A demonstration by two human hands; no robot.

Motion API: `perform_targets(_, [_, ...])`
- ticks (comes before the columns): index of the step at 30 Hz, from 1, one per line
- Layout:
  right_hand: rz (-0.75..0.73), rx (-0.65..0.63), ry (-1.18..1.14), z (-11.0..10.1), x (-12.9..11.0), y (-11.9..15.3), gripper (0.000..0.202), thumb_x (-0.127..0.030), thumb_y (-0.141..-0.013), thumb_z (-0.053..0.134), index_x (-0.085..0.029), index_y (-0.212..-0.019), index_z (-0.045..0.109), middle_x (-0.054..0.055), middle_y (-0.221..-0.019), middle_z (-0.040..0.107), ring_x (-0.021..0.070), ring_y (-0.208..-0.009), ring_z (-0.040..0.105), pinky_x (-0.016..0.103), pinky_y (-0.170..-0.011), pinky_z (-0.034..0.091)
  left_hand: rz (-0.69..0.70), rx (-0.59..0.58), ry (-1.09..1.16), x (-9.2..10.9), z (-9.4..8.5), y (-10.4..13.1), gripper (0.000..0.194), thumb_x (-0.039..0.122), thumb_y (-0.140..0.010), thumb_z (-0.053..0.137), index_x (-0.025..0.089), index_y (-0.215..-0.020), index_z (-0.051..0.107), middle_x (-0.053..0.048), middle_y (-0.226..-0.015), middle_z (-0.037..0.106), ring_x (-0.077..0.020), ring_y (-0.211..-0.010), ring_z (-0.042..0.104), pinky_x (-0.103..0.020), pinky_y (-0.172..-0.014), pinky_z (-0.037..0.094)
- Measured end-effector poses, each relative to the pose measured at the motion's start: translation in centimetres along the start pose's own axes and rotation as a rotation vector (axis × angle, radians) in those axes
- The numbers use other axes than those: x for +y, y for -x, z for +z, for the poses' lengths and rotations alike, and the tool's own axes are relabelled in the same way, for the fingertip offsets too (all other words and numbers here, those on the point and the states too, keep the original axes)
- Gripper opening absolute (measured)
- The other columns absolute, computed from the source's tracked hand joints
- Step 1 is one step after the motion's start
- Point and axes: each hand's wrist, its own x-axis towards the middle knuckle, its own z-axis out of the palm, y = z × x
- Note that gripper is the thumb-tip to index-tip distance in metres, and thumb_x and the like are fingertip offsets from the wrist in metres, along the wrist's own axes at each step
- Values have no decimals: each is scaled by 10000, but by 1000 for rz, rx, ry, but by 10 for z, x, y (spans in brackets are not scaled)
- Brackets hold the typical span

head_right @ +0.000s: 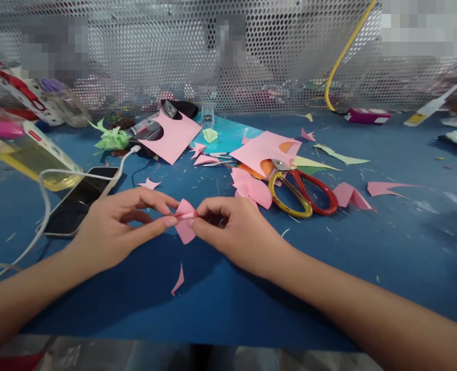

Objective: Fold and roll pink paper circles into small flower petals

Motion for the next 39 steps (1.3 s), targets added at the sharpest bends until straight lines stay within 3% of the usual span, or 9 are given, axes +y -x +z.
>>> perform_targets(3, [12, -21, 24, 2, 0, 2, 195, -285, -791, 529, -175, -637, 575, -46, -541, 483, 64, -490, 402, 193, -447, 318, 270, 25, -174, -4, 2, 0, 88, 183, -772, 603, 184, -846, 650, -31, -977, 675, -110, -881, 631, -175, -718, 524])
perform_targets(6, [-5, -47, 68, 4, 0, 4, 181, -279, -803, 510, -183, -678, 600, -37, -555, 520, 77, -515, 447, 195, -462, 341, 382, 38, -272, -8, 3, 0, 100, 185, -776, 604, 184, -851, 671, -44, -984, 676, -126, -920, 629, -236, -842, 503])
perform_targets(19, [-165, -63, 228, 6, -3, 8, 169, -243, -829, 493, -183, -760, 636, -10, -678, 650, 98, -581, 563, 212, -544, 419, 335, 38, -285, 1, 2, 2, 100, 115, -740, 571, 157, -729, 662, -62, -955, 669, -112, -806, 632, -221, -756, 511])
perform_targets(25, [-262, -13, 303, 5, -3, 9, 170, -240, -829, 500, -179, -768, 647, -6, -669, 643, 93, -569, 553, 209, -539, 406, 227, -27, -238, 2, -1, 1, 69, 157, -734, 610, 170, -684, 655, -34, -969, 646, -93, -779, 617, -161, -643, 492])
perform_targets(31, [-362, -8, 342, 4, -5, 10, 125, -216, -818, 517, -183, -810, 637, 2, -712, 663, 105, -623, 587, 210, -562, 427, 177, -103, -186, 1, -2, 3, 65, 156, -716, 613, 181, -662, 639, -37, -1022, 607, -137, -892, 600, -211, -717, 500])
perform_targets(39, [-492, 1, 392, 5, -7, 13, 124, -165, -813, 497, -187, -824, 618, 12, -749, 683, 116, -652, 608, 221, -575, 454, 217, -151, -162, 4, -1, 4, 65, 115, -711, 609, 173, -683, 616, -25, -939, 624, -117, -821, 609, -224, -742, 494])
